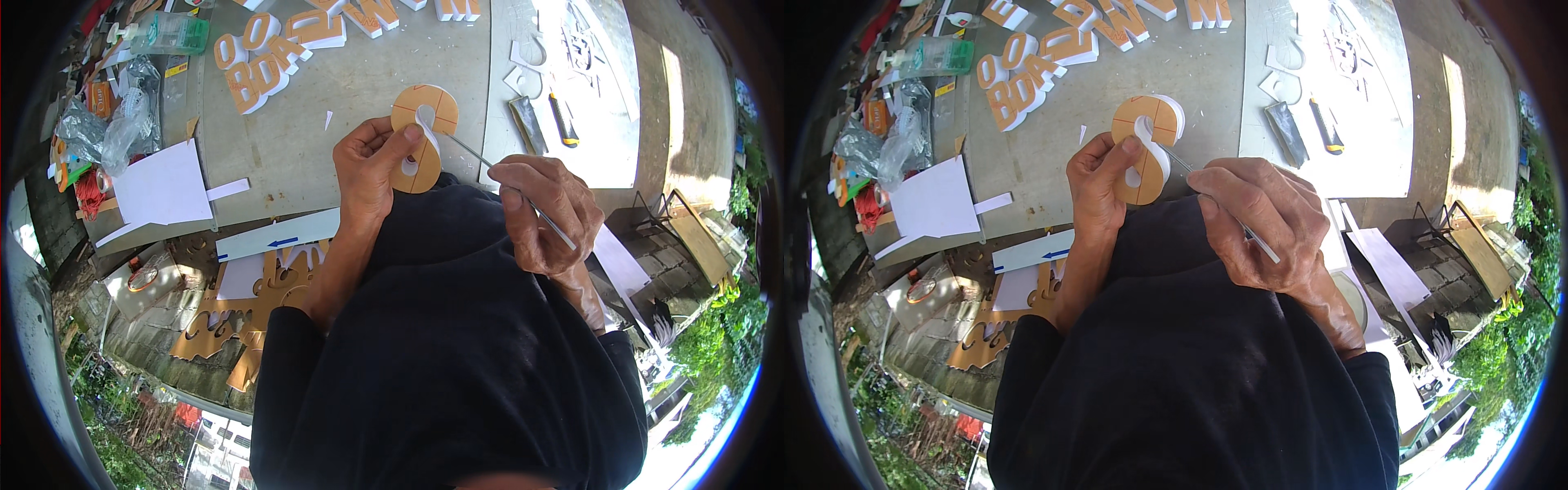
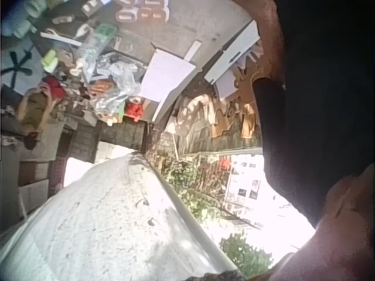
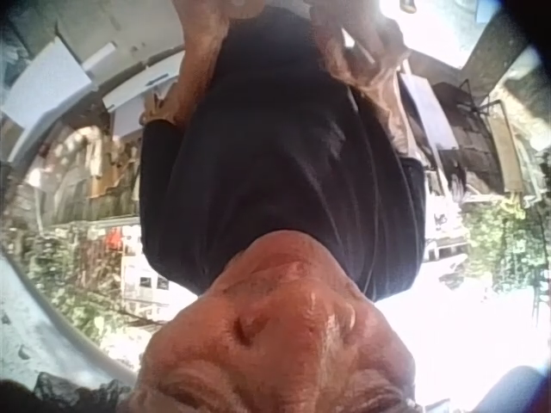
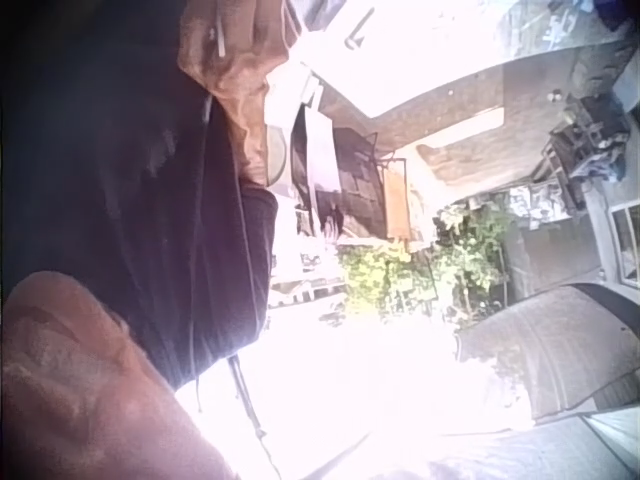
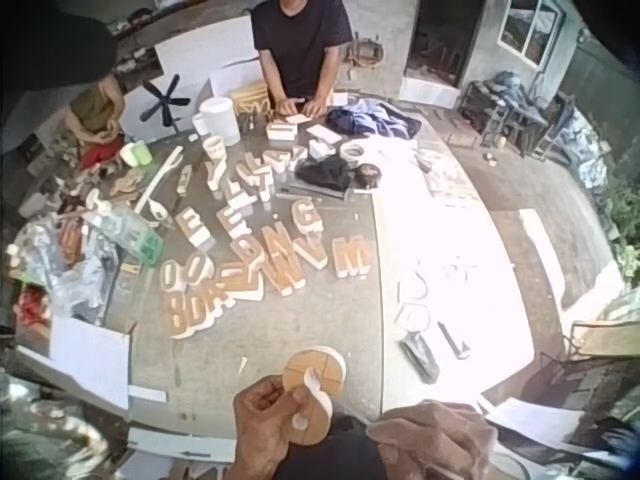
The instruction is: Assembling and finishing custom sign letters by weeding vinyl and trimming with a utility knife.
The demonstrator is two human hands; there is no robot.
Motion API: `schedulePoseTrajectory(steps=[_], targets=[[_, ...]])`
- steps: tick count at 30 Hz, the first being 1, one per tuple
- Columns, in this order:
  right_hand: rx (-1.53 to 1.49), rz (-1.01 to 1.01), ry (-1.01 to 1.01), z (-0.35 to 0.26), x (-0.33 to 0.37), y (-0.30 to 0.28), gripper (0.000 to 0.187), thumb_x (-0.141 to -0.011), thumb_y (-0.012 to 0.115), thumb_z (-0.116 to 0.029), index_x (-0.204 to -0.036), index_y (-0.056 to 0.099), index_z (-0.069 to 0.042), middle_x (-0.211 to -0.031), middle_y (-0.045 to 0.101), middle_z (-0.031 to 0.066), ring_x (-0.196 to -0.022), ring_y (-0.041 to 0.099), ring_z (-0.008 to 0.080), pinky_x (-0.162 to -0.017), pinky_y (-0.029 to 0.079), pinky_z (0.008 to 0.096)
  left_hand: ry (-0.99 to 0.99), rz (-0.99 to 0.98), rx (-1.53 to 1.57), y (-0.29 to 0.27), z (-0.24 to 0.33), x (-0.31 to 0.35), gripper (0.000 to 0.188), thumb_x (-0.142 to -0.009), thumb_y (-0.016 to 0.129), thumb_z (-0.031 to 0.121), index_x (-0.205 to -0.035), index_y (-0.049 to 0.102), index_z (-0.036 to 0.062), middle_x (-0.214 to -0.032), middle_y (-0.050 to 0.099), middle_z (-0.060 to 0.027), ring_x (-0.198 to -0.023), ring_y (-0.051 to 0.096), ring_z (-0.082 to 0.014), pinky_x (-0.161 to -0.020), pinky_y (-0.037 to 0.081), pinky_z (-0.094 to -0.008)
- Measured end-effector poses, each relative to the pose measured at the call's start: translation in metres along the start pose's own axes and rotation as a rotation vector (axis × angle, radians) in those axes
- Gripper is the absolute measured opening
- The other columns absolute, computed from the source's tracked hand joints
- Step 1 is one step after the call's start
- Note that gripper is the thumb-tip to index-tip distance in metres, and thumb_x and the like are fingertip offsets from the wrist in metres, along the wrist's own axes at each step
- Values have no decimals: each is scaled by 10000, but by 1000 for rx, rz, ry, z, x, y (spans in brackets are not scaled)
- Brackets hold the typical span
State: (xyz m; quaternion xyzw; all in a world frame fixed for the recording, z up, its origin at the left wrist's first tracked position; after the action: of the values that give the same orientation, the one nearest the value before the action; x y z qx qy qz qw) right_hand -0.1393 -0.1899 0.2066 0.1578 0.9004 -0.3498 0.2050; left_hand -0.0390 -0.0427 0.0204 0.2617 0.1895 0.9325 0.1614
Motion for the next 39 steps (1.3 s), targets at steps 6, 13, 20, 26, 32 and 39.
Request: schedulePoseTrajectory(steps=[6,13,20,26,32,39], targets=[[1,-67,87,22,34,20,229,-811,679,67,-1029,679,-3,-882,707,137,-692,714,216,-579,581,320,18,4,30,-4,4,0,258,-853,789,73,-1026,689,-90,-859,736,-123,-752,690,-123,-709,522,-236],[-23,-97,106,28,34,36,222,-829,695,54,-1043,671,-1,-921,711,134,-731,722,229,-605,586,324,6,2,37,-3,2,-1,234,-860,779,65,-1017,691,-85,-858,737,-116,-753,686,-113,-700,515,-230],[-33,-129,90,28,38,35,189,-828,684,51,-1007,664,-7,-889,705,126,-712,721,230,-588,581,329,7,20,25,-3,1,-2,255,-849,791,66,-1019,688,-93,-857,737,-122,-744,687,-120,-694,519,-234],[-26,-63,74,12,20,11,183,-818,673,54,-989,666,-12,-838,706,125,-671,717,218,-571,576,321,9,22,21,-3,2,-2,274,-844,799,74,-1030,687,-94,-856,737,-128,-737,688,-127,-698,530,-242],[-7,12,41,17,-8,1,205,-817,718,35,-1011,674,-18,-875,715,124,-747,727,245,-612,581,329,9,12,2,0,4,-1,291,-841,806,85,-1039,690,-93,-855,737,-131,-741,693,-133,-703,542,-250],[167,-93,-52,7,-14,41,326,-716,784,31,-1013,657,-15,-901,645,88,-749,692,241,-601,574,341,21,-6,-28,4,4,1,327,-832,816,96,-1060,686,-97,-866,736,-137,-762,703,-138,-721,557,-247]])
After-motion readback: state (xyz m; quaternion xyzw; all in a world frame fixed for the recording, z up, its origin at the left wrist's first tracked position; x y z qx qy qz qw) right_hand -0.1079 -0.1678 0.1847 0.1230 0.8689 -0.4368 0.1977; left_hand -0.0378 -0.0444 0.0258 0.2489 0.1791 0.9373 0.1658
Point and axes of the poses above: each hand's wrist, its own x-axis away from the middle knuckle, its own y-axis out of the palm, z = x × y, the point moved 10 cm from there along -x, towards the middle knuckle
